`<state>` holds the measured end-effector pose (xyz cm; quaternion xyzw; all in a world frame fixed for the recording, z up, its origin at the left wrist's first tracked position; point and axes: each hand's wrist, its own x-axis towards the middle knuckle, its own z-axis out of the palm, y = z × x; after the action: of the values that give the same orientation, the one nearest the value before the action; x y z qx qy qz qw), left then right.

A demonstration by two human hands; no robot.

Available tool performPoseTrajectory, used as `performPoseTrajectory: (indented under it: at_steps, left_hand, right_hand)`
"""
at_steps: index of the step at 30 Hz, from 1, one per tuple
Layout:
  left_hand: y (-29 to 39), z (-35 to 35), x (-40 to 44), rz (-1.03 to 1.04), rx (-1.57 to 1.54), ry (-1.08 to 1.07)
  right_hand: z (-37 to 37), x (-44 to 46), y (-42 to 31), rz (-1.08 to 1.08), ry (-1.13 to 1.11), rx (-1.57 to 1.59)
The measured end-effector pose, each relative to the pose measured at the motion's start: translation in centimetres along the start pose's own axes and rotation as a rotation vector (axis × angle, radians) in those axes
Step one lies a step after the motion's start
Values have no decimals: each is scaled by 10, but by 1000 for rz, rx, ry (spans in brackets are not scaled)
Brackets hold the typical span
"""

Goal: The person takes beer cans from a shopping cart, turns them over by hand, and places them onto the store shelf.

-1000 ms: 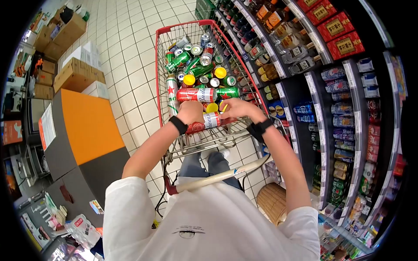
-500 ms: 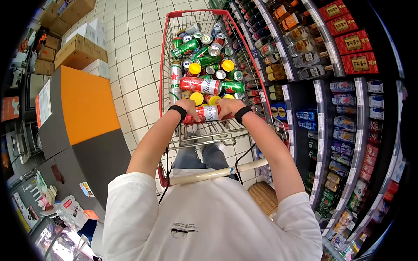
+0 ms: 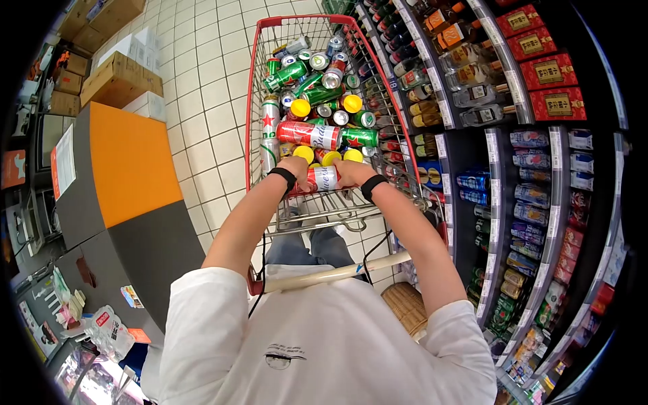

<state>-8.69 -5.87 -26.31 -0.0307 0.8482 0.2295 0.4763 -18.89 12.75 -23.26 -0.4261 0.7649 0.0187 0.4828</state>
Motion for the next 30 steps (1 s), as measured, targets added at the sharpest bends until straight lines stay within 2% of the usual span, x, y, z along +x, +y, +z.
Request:
performPoseTrajectory:
  at_steps: [6, 8, 9, 10, 12, 14, 16, 17, 18, 19, 20, 21, 22, 23, 24, 26, 30]
  left_hand:
    - [8, -11, -17, 39, 9, 40]
    - [13, -24, -34, 114, -34, 204]
    - [9, -38, -32, 184, -35, 237]
    - [11, -48, -44, 258, -76, 351]
    - [22, -77, -77, 318, -154, 409]
    - [28, -87, -93, 329, -129, 529]
    - [46, -117, -146, 404, -283, 718]
    - [48, -119, -149, 408, -266, 693]
    - [58, -128, -172, 471, -178, 964]
    - [67, -135, -186, 472, -175, 957]
    - [69, -138, -194, 463, -189, 943]
    - [81, -141, -214, 524, -348, 1025]
    - [95, -146, -235, 524, -310, 1055]
    - [95, -142, -236, 596, -382, 1108]
    - [104, -146, -240, 694, -427, 1161]
    - [134, -147, -265, 867, -420, 1246]
    - [158, -142, -286, 901, -461, 1192]
  right_hand:
    - [-27, -24, -9, 76, 36, 40]
    - [-45, -23, 7, 19, 40, 117]
    - [-73, -39, 11, -126, 98, 259]
    - [-91, -52, 8, -131, 128, 227]
    - [-124, -82, -3, -44, 244, 196]
    - [-135, -93, 0, -142, 348, 178]
    - [-170, -138, -11, -337, 554, 349]
    - [-177, -153, -25, -386, 601, 400]
    - [-186, -178, -37, -433, 683, 441]
    - [-190, -194, -45, -455, 818, 325]
    - [-192, -197, -48, -447, 780, 317]
    - [-195, -218, -60, -511, 895, 367]
    - [-197, -233, -72, -581, 992, 420]
    - [-199, -235, -75, -590, 935, 454]
    - [-194, -250, -88, -682, 980, 603]
    - [-190, -275, -106, -822, 1007, 533]
    - [-185, -305, -122, -956, 1125, 438]
